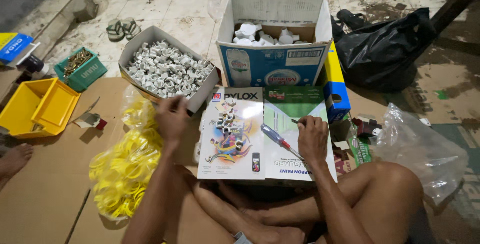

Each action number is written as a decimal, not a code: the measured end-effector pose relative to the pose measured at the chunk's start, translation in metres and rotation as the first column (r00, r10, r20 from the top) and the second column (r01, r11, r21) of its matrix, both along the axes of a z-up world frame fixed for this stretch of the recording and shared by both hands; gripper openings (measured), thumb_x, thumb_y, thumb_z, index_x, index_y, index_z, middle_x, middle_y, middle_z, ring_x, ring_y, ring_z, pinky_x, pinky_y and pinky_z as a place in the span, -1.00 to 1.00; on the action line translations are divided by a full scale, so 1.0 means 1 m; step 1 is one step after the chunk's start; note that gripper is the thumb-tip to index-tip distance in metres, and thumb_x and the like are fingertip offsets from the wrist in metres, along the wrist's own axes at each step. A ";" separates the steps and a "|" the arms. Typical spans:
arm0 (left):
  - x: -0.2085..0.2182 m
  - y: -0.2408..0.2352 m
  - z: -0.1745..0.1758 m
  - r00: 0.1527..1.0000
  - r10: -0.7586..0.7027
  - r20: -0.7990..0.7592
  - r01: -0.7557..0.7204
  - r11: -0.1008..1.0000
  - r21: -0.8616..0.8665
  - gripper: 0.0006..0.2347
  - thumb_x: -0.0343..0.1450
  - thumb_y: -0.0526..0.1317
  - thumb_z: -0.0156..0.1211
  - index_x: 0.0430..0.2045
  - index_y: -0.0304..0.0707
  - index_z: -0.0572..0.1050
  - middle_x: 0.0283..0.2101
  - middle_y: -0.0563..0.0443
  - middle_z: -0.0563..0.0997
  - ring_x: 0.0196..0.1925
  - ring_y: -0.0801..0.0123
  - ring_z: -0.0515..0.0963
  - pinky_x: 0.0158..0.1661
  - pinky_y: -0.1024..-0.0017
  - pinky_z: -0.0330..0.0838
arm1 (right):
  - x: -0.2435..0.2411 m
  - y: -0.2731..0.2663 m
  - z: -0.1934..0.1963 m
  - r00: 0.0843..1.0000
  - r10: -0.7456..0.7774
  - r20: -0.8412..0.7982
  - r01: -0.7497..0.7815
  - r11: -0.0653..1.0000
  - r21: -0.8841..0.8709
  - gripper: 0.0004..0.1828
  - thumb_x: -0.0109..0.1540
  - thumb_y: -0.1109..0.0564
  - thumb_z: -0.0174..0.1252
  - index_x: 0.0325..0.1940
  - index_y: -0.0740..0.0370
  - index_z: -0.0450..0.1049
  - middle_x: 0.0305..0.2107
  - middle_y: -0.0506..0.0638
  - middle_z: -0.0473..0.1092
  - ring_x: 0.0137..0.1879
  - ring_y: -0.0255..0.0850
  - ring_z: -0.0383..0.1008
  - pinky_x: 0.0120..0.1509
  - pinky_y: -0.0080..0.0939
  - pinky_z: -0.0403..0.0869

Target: The person sits on the floor and repeatedly picks up small white plastic electrical components and metal screws, then uses a screwdriver to fasten them together. The person handles the components one at a time, placing the assembled units on a cardboard box in front of them.

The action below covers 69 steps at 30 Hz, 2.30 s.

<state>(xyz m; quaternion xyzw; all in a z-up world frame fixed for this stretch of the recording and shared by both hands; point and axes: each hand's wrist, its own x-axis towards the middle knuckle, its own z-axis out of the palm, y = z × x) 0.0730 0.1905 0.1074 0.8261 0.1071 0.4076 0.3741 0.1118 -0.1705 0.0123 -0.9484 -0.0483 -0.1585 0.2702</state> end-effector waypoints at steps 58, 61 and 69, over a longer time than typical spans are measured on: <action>-0.026 0.095 0.002 0.985 0.121 0.123 -0.142 0.974 0.176 -0.83 0.34 -0.50 0.33 -0.30 -0.28 0.54 -0.39 -0.04 0.47 -0.34 0.14 0.55 -0.22 0.36 0.47 | 0.008 0.000 -0.013 0.993 0.043 0.106 -0.041 0.999 -0.017 -0.78 0.43 0.09 -0.12 -0.09 0.24 0.39 -0.33 0.14 0.32 -0.15 0.17 0.34 0.06 0.13 0.24; -0.008 0.082 0.035 0.981 -0.044 0.189 -0.009 0.961 0.275 -0.81 0.30 -0.53 0.31 -0.28 -0.41 0.50 -0.31 -0.19 0.45 -0.28 -0.02 0.52 -0.24 0.23 0.47 | 0.010 0.001 -0.010 0.990 0.056 0.133 -0.056 0.998 0.000 -0.85 0.37 0.13 -0.05 -0.09 0.21 0.40 -0.31 0.14 0.33 -0.13 0.20 0.33 0.08 0.14 0.24; 0.057 0.097 0.019 0.984 0.162 -0.073 -0.080 0.769 0.634 -0.80 0.26 -0.31 0.44 -0.31 -0.36 0.62 -0.28 -0.21 0.48 -0.14 -0.09 0.45 -0.06 0.14 0.31 | 0.002 -0.006 -0.001 0.979 0.078 0.189 -0.123 0.964 0.236 -0.86 0.33 0.16 -0.05 -0.19 0.21 0.41 -0.38 0.15 0.37 -0.17 0.14 0.39 0.07 0.06 0.27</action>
